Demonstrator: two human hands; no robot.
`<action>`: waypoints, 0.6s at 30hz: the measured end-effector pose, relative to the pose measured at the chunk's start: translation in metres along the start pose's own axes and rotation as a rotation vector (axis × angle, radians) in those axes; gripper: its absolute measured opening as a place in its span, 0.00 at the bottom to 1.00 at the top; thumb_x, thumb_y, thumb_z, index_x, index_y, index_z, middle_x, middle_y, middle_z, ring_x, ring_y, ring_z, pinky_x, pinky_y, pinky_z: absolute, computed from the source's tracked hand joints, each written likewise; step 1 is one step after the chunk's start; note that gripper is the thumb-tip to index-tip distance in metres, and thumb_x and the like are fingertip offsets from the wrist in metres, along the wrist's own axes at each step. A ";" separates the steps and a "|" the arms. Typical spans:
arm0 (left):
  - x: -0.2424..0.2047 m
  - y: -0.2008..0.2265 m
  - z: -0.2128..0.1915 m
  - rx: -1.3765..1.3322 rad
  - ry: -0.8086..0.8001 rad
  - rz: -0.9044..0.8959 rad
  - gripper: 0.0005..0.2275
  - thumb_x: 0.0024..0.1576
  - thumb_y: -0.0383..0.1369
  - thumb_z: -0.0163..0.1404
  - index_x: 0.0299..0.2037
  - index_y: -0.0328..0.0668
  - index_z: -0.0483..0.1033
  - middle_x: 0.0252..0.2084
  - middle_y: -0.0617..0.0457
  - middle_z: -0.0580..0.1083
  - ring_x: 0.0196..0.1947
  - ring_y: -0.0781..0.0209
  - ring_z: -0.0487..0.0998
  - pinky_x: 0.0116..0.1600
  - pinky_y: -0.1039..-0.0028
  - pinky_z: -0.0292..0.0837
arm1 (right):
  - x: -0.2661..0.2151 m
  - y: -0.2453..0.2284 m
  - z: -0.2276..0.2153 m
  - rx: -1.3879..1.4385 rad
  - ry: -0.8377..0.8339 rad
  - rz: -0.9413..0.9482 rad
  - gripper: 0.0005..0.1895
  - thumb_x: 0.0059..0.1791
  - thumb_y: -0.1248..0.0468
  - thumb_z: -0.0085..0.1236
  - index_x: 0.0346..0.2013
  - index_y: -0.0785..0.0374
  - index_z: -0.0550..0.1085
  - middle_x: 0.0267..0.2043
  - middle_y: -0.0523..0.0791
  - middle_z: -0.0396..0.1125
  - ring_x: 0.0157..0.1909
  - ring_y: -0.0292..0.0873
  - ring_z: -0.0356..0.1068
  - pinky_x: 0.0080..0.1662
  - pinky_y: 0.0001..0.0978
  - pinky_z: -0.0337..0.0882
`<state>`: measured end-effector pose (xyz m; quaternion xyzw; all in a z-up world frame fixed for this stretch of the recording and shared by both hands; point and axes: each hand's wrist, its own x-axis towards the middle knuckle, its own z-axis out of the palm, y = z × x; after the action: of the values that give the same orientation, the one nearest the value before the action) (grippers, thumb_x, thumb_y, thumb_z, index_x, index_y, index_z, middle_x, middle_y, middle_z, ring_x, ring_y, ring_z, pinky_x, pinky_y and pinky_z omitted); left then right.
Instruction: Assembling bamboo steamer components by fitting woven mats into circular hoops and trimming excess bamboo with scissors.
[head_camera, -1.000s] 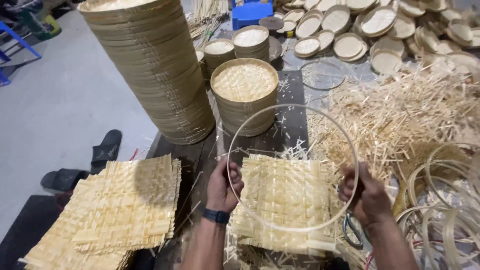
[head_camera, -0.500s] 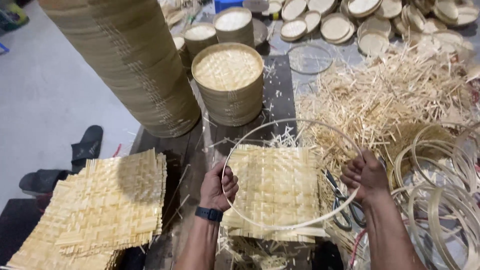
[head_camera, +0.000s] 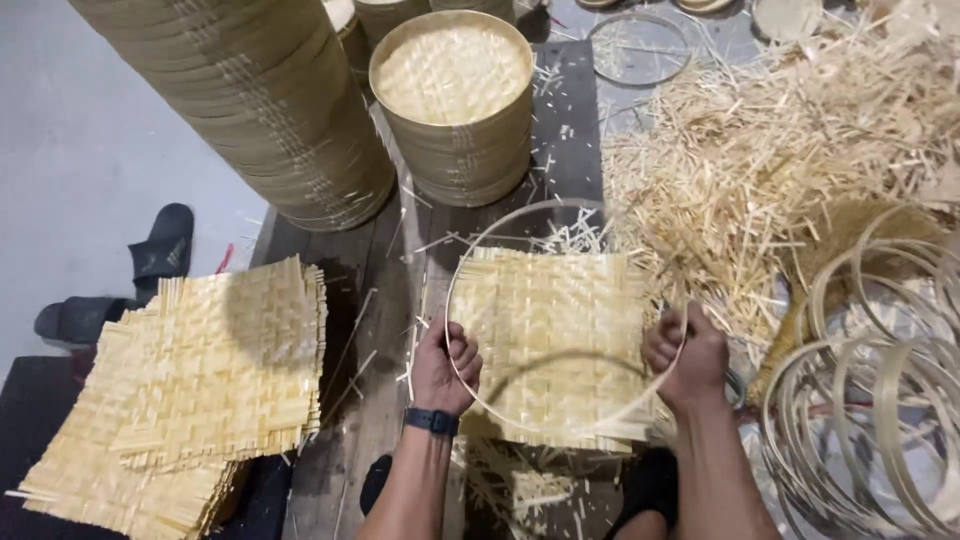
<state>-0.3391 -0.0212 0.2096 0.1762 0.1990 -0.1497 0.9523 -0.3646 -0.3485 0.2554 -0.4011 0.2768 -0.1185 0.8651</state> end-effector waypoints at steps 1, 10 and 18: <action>0.004 0.001 -0.003 0.010 0.017 0.025 0.18 0.66 0.43 0.48 0.26 0.43 0.72 0.12 0.61 0.59 0.10 0.69 0.56 0.13 0.79 0.50 | 0.001 0.000 0.001 -0.146 -0.034 -0.035 0.18 0.60 0.50 0.40 0.32 0.56 0.65 0.20 0.37 0.53 0.19 0.32 0.51 0.20 0.25 0.54; 0.087 -0.011 -0.102 1.263 0.497 0.579 0.12 0.54 0.37 0.60 0.46 0.46 0.85 0.33 0.48 0.78 0.26 0.61 0.76 0.33 0.71 0.73 | 0.051 0.062 -0.064 -1.081 -0.059 -0.296 0.21 0.47 0.66 0.58 0.54 0.67 0.76 0.42 0.50 0.76 0.39 0.43 0.75 0.39 0.36 0.76; 0.082 -0.003 -0.090 1.947 0.457 0.363 0.11 0.51 0.37 0.62 0.42 0.46 0.87 0.35 0.39 0.80 0.36 0.43 0.82 0.46 0.61 0.77 | 0.066 0.092 -0.080 -1.348 0.018 -0.250 0.20 0.48 0.61 0.64 0.55 0.60 0.79 0.42 0.53 0.77 0.40 0.48 0.76 0.45 0.41 0.74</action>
<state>-0.2977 -0.0063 0.0963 0.9272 0.1380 -0.0627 0.3425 -0.3580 -0.3668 0.1178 -0.8800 0.2490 -0.0228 0.4039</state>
